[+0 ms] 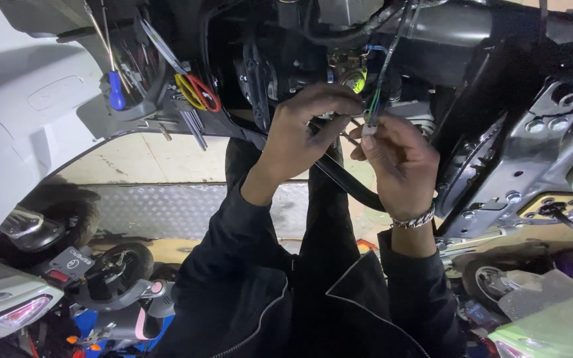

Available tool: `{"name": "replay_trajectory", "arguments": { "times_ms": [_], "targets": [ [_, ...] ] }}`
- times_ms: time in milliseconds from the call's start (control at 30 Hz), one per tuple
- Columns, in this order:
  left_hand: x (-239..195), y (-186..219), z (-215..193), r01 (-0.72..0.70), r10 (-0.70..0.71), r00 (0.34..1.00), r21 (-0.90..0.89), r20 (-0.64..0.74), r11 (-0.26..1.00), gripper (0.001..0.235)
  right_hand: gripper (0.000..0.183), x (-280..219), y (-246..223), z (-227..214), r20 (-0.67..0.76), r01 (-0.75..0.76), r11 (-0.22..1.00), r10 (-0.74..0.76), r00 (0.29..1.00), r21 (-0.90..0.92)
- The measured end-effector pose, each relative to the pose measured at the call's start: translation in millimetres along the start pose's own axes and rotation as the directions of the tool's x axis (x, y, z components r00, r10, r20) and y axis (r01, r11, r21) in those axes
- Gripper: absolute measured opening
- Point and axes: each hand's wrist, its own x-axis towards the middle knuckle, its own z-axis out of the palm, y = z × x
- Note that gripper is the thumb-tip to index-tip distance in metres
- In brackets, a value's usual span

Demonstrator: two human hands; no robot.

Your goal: The person picks up a pair of scissors and a small electronic component, then uses a screwdriver to strip the insulation from wires. They then move to a scooter and connect the wires to the scooter's electrical system.

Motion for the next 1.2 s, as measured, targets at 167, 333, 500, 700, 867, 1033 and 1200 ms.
{"name": "replay_trajectory", "arguments": {
  "times_ms": [167, 333, 500, 700, 867, 1033, 1200],
  "targets": [
    [1, 0, 3, 0.014, -0.014, 1.0, 0.022, 0.01, 1.0, 0.021, 0.022, 0, -2, 2, -0.043, 0.01, 1.0, -0.011, 0.999, -0.026],
    [-1, 2, 8, 0.078, -0.078, 0.997, -0.09, 0.003, 0.993, 0.022, 0.017, 5, -14, 12, -0.09, 0.025, 0.995, -0.035, 0.995, -0.101],
    [-3, -4, 11, 0.113, -0.115, 0.993, -0.147, -0.003, 0.983, 0.024, 0.013, 7, -16, 17, -0.117, 0.058, 0.976, -0.084, 0.99, -0.21],
    [0, 1, 10, 0.205, -0.197, 0.979, -0.317, 0.058, 0.926, 0.024, 0.019, 9, -32, 17, -0.125, 0.111, 0.93, -0.164, 0.979, -0.351],
    [2, 0, 4, 0.243, -0.227, 0.97, -0.417, 0.09, 0.876, 0.024, 0.017, 1, -20, 15, -0.168, 0.056, 0.947, -0.114, 0.979, -0.318],
    [3, 0, 2, 0.243, -0.213, 0.97, -0.478, 0.117, 0.844, 0.021, 0.024, 7, -22, 16, -0.176, 0.053, 0.945, -0.115, 0.978, -0.323],
    [3, -12, -3, 0.253, -0.216, 0.967, -0.478, 0.132, 0.841, 0.025, 0.02, 7, -10, 15, -0.184, 0.026, 0.973, -0.07, 0.981, -0.231]
  ]
}}
